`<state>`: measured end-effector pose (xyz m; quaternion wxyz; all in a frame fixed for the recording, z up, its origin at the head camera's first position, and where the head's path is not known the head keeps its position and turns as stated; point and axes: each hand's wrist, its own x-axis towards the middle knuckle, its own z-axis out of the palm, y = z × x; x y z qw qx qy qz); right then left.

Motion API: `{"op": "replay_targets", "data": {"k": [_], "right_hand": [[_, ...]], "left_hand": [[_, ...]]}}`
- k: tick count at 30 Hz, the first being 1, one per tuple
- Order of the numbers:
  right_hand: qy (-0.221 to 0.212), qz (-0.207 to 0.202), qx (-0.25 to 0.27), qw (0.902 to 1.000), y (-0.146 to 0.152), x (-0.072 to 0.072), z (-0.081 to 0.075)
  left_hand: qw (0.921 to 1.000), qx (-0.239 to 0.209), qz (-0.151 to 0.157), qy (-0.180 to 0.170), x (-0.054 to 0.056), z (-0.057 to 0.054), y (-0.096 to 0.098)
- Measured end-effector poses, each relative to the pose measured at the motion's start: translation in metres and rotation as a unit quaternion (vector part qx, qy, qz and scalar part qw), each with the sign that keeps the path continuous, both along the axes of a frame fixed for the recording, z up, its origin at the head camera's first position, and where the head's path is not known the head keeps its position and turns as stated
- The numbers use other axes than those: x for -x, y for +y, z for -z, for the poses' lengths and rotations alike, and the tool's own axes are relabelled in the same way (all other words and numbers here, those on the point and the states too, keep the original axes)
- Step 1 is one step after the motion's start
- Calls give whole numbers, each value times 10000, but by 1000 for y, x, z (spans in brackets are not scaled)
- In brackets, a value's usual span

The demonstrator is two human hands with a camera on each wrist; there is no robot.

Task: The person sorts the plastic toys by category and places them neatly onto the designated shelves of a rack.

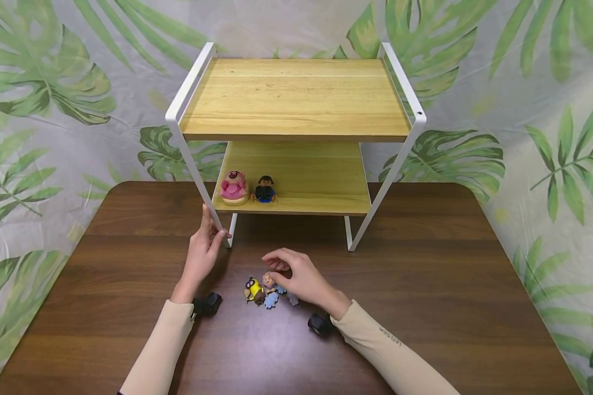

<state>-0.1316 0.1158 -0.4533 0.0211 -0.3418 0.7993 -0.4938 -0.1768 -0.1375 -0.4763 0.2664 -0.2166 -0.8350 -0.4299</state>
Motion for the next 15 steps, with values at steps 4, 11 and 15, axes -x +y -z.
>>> {"op": "replay_targets", "data": {"k": [4, 11, 15], "right_hand": [[32, -71, -230, 9997, 0, -1, 6], [85, 29, -672, 9977, -2, -4, 14], [169, 80, -822, 9964, -2, -6, 16]], "left_hand": [[10000, -12, 6, -1, 0, 0, 0], [10000, -20, 9, 23, 0, 1, 0], [10000, -2, 3, 29, 0, 1, 0]]}}
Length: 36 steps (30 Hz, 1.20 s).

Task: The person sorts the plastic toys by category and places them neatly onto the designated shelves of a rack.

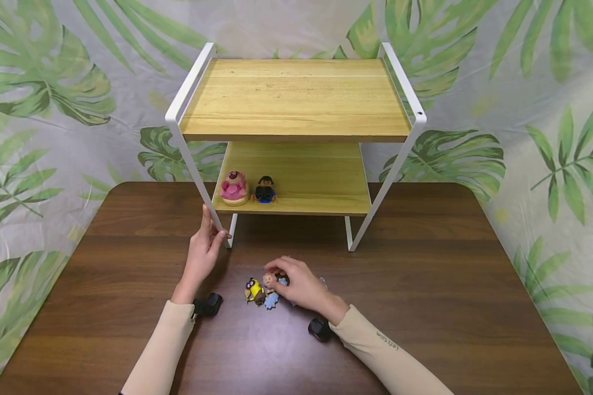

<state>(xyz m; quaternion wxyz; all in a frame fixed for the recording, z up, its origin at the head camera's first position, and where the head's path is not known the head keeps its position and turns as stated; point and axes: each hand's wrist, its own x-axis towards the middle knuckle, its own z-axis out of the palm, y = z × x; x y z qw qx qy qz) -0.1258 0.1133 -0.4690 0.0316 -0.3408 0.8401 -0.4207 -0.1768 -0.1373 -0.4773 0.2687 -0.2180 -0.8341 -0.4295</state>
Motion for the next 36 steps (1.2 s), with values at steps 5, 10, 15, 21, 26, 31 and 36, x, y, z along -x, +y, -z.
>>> {"op": "replay_targets", "data": {"k": [5, 10, 15, 21, 26, 31, 36], "right_hand": [[141, 75, -248, 9996, -2, -2, 0], [300, 225, -710, 9968, -4, -5, -1], [495, 349, -1025, 9929, -7, -7, -1], [704, 407, -1101, 9906, -9, -7, 1], [694, 396, -950, 9923, -9, -7, 2], [771, 374, -893, 9923, -9, -7, 3], [789, 325, -828, 9929, -9, -6, 3]], "left_hand": [[10000, 18, -20, -28, 0, 0, 0], [9999, 11, -16, -100, 0, 0, 0], [10000, -26, 7, -80, 0, 1, 0], [10000, -24, -12, -61, 0, 1, 0], [10000, -33, -11, -46, 0, 1, 1], [10000, -30, -12, -33, -1, 0, 1], [10000, -43, -4, -37, -1, 0, 1]]}}
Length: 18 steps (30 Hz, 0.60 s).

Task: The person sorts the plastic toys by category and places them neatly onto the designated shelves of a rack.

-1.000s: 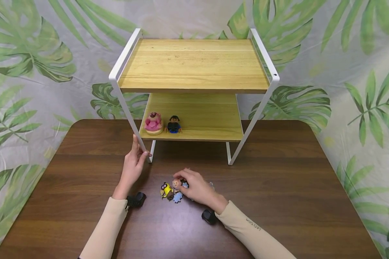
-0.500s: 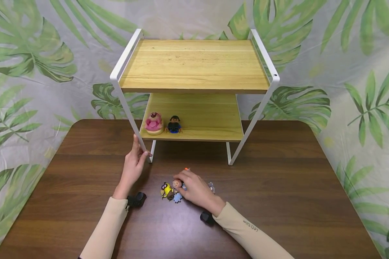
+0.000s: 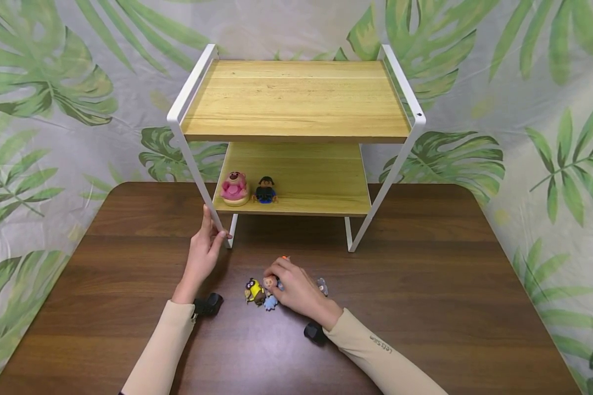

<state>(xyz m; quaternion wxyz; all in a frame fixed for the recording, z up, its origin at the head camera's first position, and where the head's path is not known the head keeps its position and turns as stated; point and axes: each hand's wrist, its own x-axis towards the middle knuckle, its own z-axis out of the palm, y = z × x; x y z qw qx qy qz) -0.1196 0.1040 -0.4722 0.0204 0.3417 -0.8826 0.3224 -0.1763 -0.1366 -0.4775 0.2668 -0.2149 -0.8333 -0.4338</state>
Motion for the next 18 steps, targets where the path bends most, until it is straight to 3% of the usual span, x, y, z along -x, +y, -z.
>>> {"op": "replay_targets", "data": {"k": [8, 18], "right_hand": [[-172, -127, 197, 9996, 0, 0, 2], [-50, 6, 335, 9994, 1, 1, 2]], "left_hand": [[10000, 4, -13, 22, 1, 1, 0], [10000, 12, -34, 65, 1, 2, 0]]}}
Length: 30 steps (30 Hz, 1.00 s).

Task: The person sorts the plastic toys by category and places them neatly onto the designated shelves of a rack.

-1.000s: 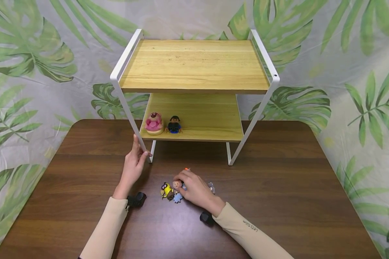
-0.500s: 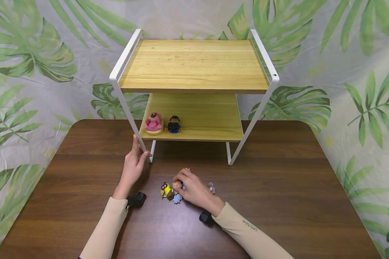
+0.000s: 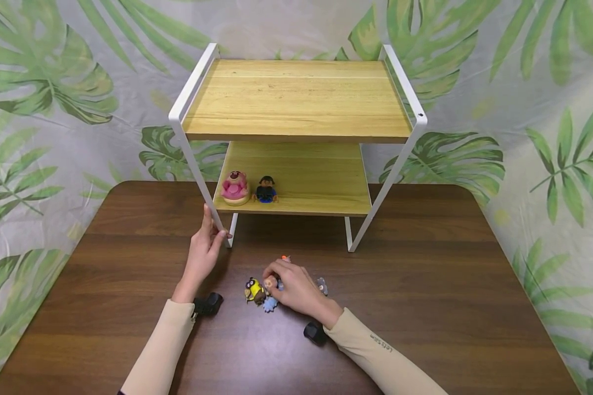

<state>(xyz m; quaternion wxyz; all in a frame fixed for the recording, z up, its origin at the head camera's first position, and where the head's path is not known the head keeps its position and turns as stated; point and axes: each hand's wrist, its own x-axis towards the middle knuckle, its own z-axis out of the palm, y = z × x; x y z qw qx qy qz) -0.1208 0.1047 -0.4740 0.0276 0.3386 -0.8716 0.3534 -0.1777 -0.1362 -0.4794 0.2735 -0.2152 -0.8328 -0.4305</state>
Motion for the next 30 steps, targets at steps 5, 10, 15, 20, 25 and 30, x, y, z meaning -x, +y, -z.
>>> {"op": "replay_targets", "data": {"k": [5, 10, 15, 20, 25, 30], "right_hand": [[-240, -102, 447, 9987, 1, 2, -3], [-544, -118, 939, 9940, 4, 4, -9], [-618, 2, 1079, 9922, 6, 7, -13], [-848, 36, 1268, 9883, 8, 8, -16], [-978, -10, 1530, 9834, 9, 9, -23], [-899, -26, 1631, 9825, 12, 11, -30]], "left_hand": [[10000, 0, 19, 2, 1, 0, 0], [10000, 13, 5, 22, 1, 0, 0], [10000, 42, 6, -4, 0, 0, -1], [10000, 67, -13, -31, 0, 0, -1], [10000, 44, -20, -24, 0, 1, -1], [10000, 33, -4, -69, 1, 2, 0]]}}
